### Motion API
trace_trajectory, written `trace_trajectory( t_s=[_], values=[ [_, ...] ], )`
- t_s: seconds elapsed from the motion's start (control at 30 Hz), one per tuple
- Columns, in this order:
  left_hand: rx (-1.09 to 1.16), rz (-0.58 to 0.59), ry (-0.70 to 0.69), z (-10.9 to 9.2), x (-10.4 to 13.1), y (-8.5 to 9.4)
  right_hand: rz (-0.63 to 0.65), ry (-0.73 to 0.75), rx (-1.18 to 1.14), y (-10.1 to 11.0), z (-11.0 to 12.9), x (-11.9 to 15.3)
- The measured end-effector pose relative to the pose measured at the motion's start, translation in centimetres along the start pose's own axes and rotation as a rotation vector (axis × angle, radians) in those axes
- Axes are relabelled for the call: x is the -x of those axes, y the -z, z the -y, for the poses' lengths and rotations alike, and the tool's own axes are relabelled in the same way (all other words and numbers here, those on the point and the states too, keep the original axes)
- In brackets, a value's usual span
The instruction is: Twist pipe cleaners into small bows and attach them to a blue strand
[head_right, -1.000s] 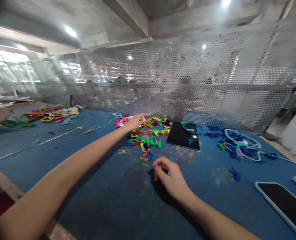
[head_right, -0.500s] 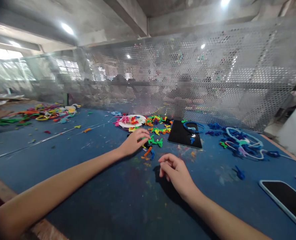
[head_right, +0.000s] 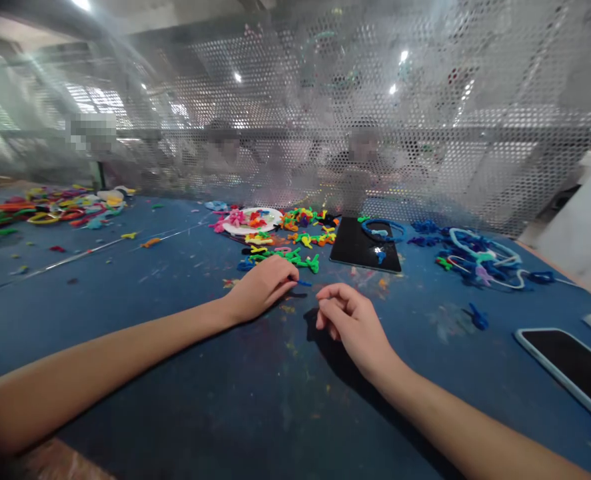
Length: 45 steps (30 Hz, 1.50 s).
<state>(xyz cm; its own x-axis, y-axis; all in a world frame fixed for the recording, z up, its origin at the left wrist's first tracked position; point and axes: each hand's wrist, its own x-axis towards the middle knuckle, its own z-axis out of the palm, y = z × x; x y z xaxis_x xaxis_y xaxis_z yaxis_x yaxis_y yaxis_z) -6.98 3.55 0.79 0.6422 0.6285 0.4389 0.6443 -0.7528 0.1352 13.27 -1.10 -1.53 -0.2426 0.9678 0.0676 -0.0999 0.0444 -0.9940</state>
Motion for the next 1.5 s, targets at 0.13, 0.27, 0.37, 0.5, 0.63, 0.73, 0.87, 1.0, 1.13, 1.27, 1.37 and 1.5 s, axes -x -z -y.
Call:
trace_trajectory(
  t_s=[0.13, 0.27, 0.37, 0.5, 0.63, 0.73, 0.87, 1.0, 1.13, 1.27, 1.37, 1.5],
  values=[
    [0.354, -0.076, 0.164, -2.7, 0.3, 0.0, -0.007, 0.042, 0.011, 0.2, -0.1, 0.0],
    [0.764, 0.006, 0.340, -4.6, 0.5, -0.4, 0.058, 0.056, 0.080, 0.2, 0.2, 0.1],
    [1.008, -0.008, 0.466, -4.9, 0.3, -0.6, 0.074, 0.054, 0.094, 0.2, 0.3, 0.2],
    [1.159, -0.057, 0.551, -4.8, -0.1, -0.5, 0.073, 0.047, 0.091, 0.3, 0.1, 0.0],
    [1.262, -0.075, 0.594, -4.7, -0.1, -0.7, 0.036, 0.056, 0.084, 0.4, -0.1, -0.1],
    [1.318, -0.089, 0.627, -4.7, 0.0, -1.1, 0.023, 0.050, 0.113, 0.4, -0.1, -0.2],
    [1.275, -0.111, 0.643, -4.5, 0.1, -1.3, 0.019, 0.041, 0.165, 0.3, 0.2, 0.0],
    [1.189, -0.122, 0.653, -4.5, 0.0, -1.0, -0.051, 0.087, 0.236, 0.3, 0.4, 0.3],
    [1.072, -0.075, 0.667, -4.7, 0.0, -0.7, -0.055, 0.129, 0.337, 0.1, 0.3, 0.3],
    [1.007, -0.027, 0.655, -4.8, 0.1, -0.6, -0.053, 0.089, 0.371, 0.0, 0.2, 0.3],
    [0.979, -0.015, 0.646, -4.8, 0.1, -0.7, -0.082, 0.062, 0.390, 0.0, 0.1, 0.4],
    [0.928, 0.011, 0.622, -4.7, 0.3, -0.8, -0.101, 0.064, 0.430, 0.1, -0.1, 0.5]
  ],
)
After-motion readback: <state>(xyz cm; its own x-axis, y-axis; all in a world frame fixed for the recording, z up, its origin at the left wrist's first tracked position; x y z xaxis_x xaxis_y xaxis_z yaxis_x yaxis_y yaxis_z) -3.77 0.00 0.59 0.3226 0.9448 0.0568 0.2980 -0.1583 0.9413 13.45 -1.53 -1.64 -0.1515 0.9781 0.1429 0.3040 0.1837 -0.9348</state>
